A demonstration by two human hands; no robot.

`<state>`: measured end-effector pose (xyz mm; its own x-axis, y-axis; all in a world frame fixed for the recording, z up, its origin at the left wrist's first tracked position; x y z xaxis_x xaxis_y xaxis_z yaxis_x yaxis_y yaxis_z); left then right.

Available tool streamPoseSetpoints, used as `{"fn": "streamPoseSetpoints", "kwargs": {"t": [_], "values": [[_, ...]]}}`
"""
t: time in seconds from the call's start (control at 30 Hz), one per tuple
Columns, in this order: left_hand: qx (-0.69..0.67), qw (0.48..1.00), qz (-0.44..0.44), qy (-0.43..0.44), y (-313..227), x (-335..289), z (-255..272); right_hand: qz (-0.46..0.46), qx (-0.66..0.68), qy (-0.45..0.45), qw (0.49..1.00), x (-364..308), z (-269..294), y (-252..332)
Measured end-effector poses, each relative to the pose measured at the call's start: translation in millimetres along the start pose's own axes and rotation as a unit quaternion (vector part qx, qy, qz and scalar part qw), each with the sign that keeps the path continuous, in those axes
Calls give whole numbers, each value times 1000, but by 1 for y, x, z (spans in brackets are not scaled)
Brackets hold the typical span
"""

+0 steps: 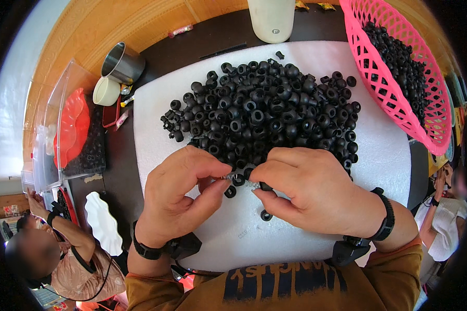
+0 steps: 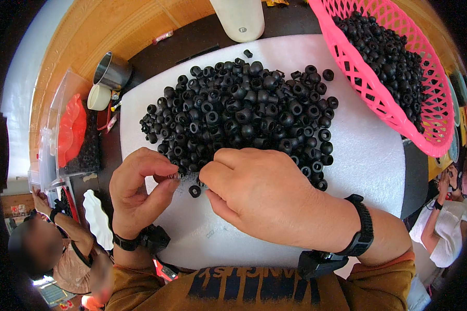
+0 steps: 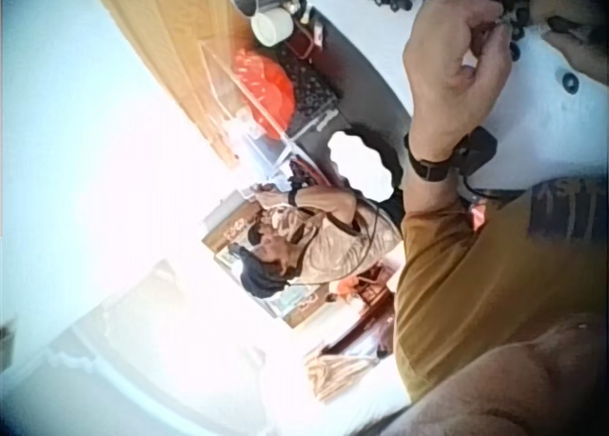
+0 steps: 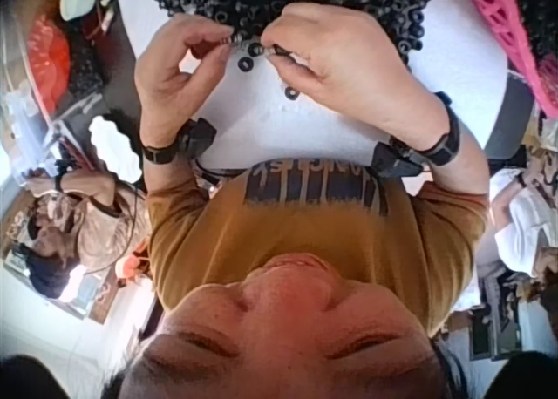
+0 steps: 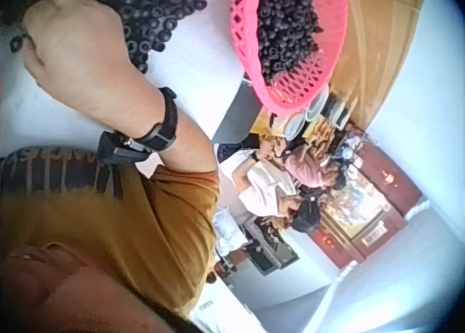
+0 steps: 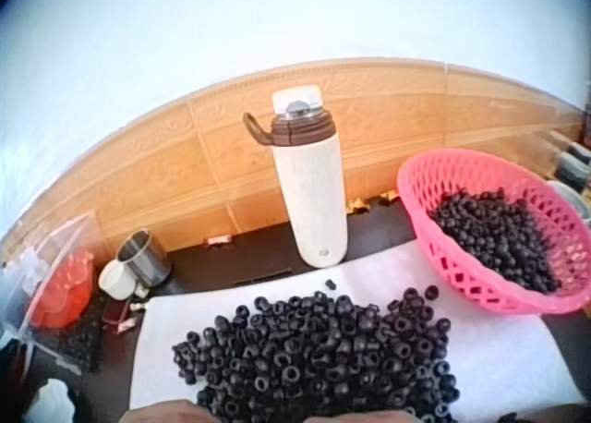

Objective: The person is assembling small black plastic components by hand, inserting a metal part into a plastic housing.

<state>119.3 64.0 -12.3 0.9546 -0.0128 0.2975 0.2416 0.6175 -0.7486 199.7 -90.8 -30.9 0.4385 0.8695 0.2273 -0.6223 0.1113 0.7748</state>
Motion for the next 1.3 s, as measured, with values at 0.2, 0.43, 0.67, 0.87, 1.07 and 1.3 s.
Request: {"fn": "streamPoseSetpoints", "kwargs": {"t": [0.2, 0.43, 0.67, 0.87, 1.07, 1.3], "values": [[22, 1000, -7, 2, 0, 0, 1, -9, -8, -7, 1000, 2, 7, 0], [28, 999, -14, 7, 0, 1, -1, -12, 22, -24, 999, 2, 5, -1], [33, 999, -12, 8, -1, 0, -1, 1, 23, 28, 999, 0, 7, 0], [34, 999, -27, 17, 0, 1, -2, -19, 15, 68, 997, -1, 6, 3], [39, 999, -24, 20, 0, 0, -3, -65, 31, 23, 997, 0, 7, 2], [39, 999, -23, 23, 0, 1, -3, -17, 12, 45, 999, 1, 7, 1]]}}
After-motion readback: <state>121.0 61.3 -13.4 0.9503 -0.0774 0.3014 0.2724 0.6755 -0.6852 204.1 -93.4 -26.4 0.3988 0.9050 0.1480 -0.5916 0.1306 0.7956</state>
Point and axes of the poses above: each hand's wrist, its own x-axis towards the middle knuckle, its own z-axis out of the back of the hand, y = z × x, the point moved 4 cm from there along x, towards the middle knuckle, and after that the axes turned 2 degrees about -z, right-handed, at the moved point
